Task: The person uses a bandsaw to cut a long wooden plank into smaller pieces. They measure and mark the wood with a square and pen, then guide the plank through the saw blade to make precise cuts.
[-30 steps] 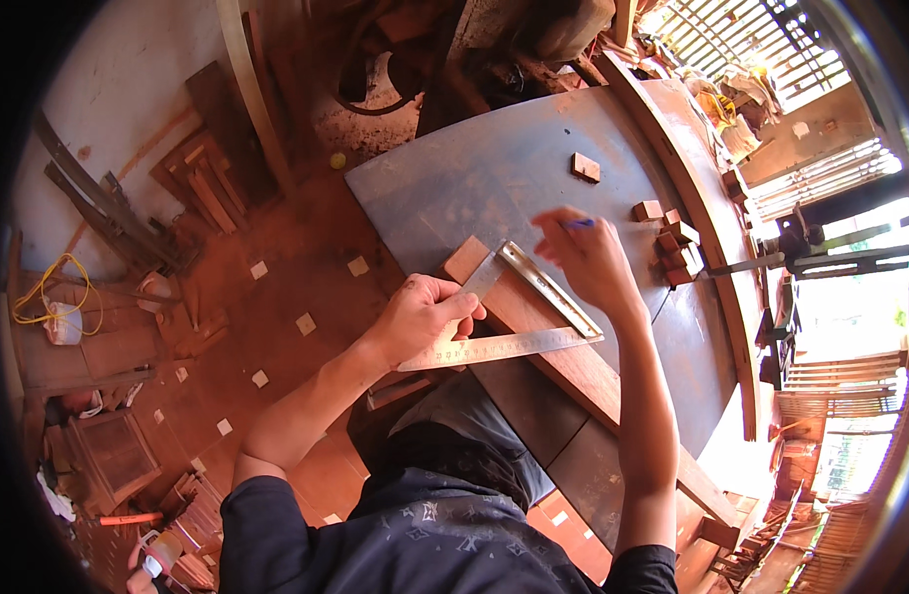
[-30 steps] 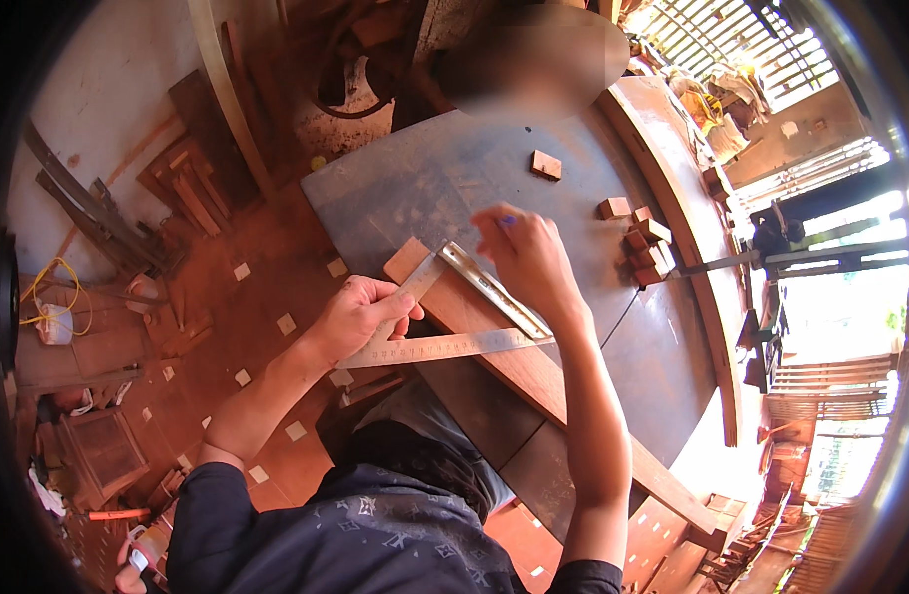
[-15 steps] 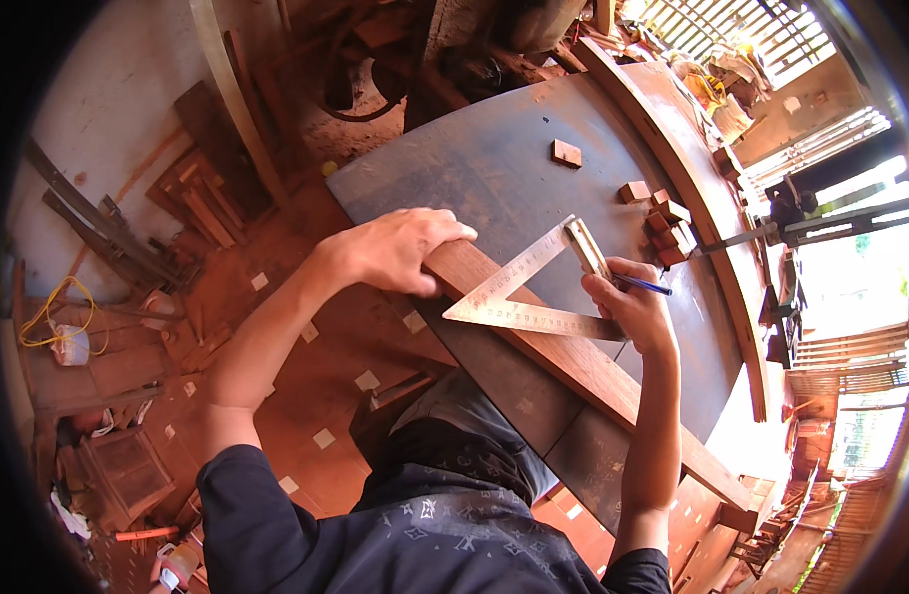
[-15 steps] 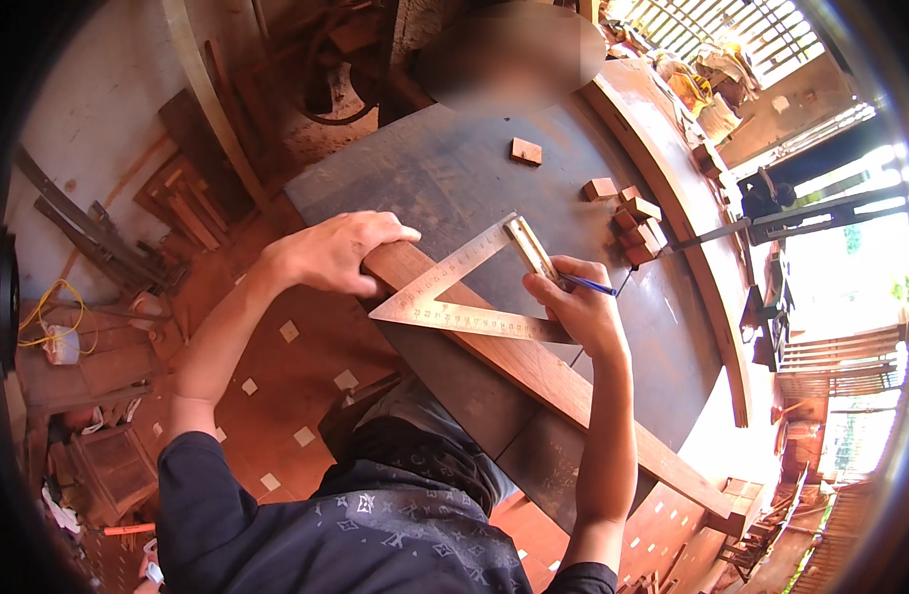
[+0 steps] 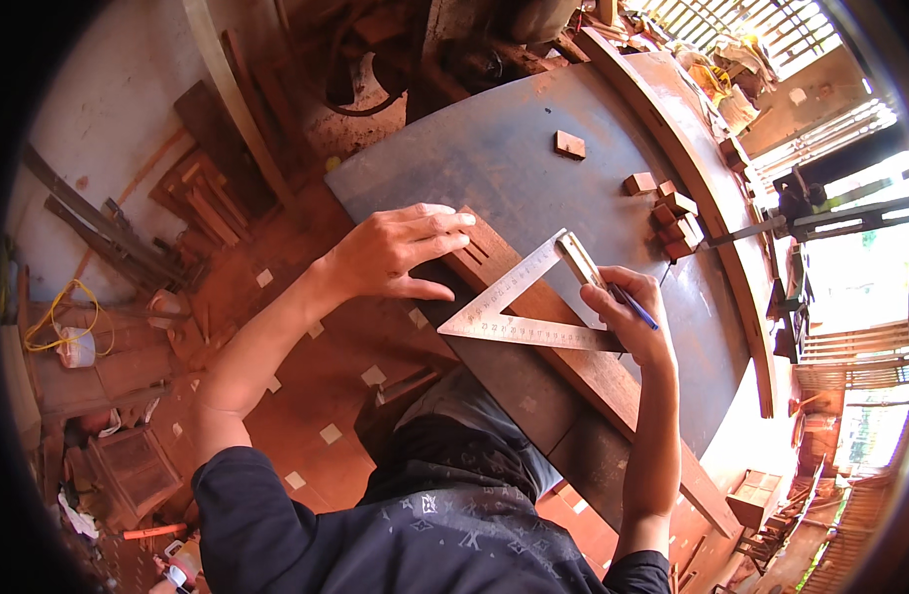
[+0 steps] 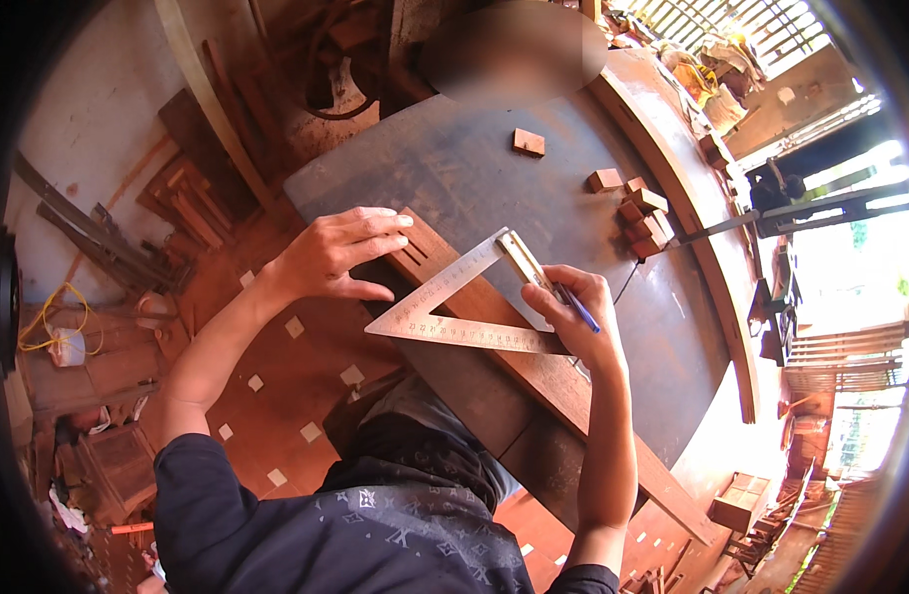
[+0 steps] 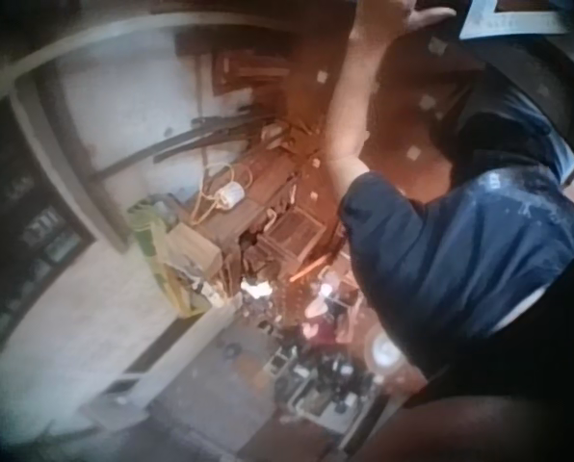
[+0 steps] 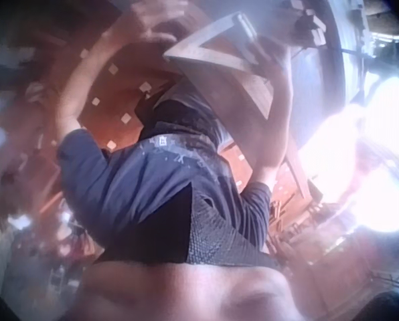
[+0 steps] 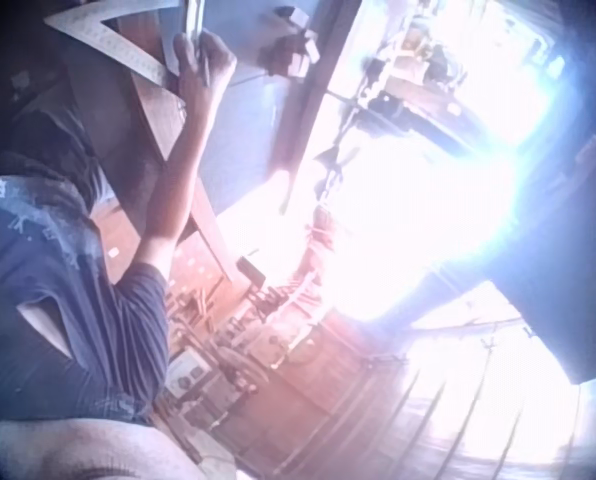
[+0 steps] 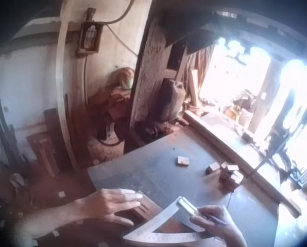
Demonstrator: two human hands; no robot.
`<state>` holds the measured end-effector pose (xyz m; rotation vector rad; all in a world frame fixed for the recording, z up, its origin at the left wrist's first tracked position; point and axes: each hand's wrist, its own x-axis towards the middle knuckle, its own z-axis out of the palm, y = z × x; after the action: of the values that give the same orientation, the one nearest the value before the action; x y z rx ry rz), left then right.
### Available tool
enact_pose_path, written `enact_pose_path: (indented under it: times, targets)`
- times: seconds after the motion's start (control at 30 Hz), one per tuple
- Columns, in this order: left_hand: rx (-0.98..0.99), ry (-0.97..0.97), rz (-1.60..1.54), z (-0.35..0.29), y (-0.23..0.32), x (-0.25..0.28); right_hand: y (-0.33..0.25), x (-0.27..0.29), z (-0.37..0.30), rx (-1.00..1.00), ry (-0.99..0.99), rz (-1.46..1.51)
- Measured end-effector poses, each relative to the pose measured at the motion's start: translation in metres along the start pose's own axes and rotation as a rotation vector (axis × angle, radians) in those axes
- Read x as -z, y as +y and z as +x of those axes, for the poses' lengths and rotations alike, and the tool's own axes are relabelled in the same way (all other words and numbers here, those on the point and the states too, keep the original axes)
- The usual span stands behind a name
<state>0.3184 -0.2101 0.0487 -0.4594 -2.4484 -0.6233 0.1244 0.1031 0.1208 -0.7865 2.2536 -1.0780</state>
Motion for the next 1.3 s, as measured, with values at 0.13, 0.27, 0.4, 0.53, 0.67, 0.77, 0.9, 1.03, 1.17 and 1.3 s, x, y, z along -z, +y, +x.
enact_pose_path:
  times: [0.13, 0.27, 0.4, 0.53, 0.67, 0.77, 0.9, 1.03, 1.17, 1.3]
  targets:
    - [0.166, -0.063, -0.199, -0.013, 0.003, -0.001, -0.002, -0.008, 0.004, 0.067, -0.008, -0.127]
    - [0.459, 0.164, -0.316, -0.021, 0.006, -0.009, -0.010, -0.025, 0.014, 0.131, 0.019, -0.206]
    - [0.992, 0.091, -0.793, -0.020, 0.024, -0.002, -0.009, -0.034, 0.025, 0.107, -0.031, -0.203]
    - [1.109, -0.136, -1.076, -0.006, 0.032, -0.006, -0.023, -0.042, 0.029, 0.109, -0.039, -0.239]
    - [1.087, -0.048, -1.279, 0.001, 0.028, -0.021, -0.024, -0.046, 0.035, 0.099, -0.053, -0.238]
    - [1.134, -0.029, -1.344, 0.005, 0.034, -0.022, -0.028, -0.049, 0.037, 0.056, -0.072, -0.251]
    - [1.128, 0.022, -1.399, 0.002, 0.035, -0.029, -0.036, -0.050, 0.035, 0.052, -0.079, -0.321]
    - [1.141, 0.049, -1.425, 0.001, 0.039, -0.032, -0.035, -0.053, 0.035, 0.081, -0.069, -0.288]
    - [1.122, 0.061, -1.417, 0.001, 0.038, -0.034, -0.034, -0.052, 0.036, 0.058, -0.075, -0.266]
    - [1.123, 0.065, -1.426, 0.000, 0.038, -0.036, -0.032, -0.053, 0.037, 0.038, -0.071, -0.228]
